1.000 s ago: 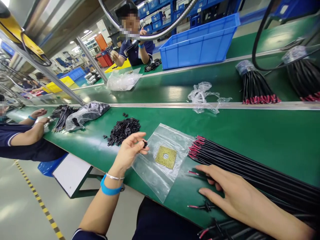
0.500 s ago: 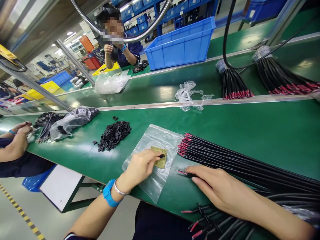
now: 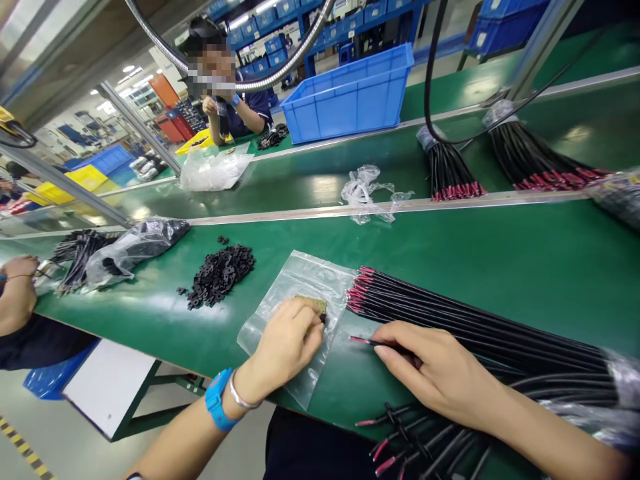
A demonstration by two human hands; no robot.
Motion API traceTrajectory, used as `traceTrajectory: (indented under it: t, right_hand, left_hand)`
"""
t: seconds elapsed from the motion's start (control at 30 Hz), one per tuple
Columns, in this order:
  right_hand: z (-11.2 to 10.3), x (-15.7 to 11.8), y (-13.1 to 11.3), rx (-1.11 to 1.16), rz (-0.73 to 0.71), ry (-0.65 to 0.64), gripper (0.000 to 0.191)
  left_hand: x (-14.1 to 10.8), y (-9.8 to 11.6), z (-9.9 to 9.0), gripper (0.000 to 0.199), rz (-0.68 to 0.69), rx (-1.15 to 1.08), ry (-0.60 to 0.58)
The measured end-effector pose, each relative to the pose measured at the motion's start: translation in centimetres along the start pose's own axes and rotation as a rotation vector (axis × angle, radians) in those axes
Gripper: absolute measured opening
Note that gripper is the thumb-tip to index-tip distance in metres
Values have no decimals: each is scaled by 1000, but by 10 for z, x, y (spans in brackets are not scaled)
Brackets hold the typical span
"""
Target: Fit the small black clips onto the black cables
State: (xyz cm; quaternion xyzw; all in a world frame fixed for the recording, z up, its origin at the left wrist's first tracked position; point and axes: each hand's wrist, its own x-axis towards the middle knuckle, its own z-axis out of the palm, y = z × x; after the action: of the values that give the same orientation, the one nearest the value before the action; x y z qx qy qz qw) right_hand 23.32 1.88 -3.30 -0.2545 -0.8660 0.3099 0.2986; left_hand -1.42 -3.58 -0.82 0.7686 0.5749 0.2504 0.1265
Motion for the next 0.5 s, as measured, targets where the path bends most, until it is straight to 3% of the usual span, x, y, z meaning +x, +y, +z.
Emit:
traceTrajectory:
  t: [0.1, 0.2, 0.4, 0.5]
  right_hand:
    - [2, -1, -3, -3, -61, 78, 9]
    - [4, -2, -5, -14, -109, 142, 11]
    - [5, -3, -7, -65, -146, 203, 12]
    - [5, -4, -7, -102, -179, 211, 12]
  left_hand:
    - [-8, 18, 11, 11, -336, -601, 92]
    - [-14, 37, 23, 17, -514, -970, 161]
    - [-18, 48, 32, 19, -526, -1170, 210]
    - [-22, 47, 33, 20, -508, -1136, 203]
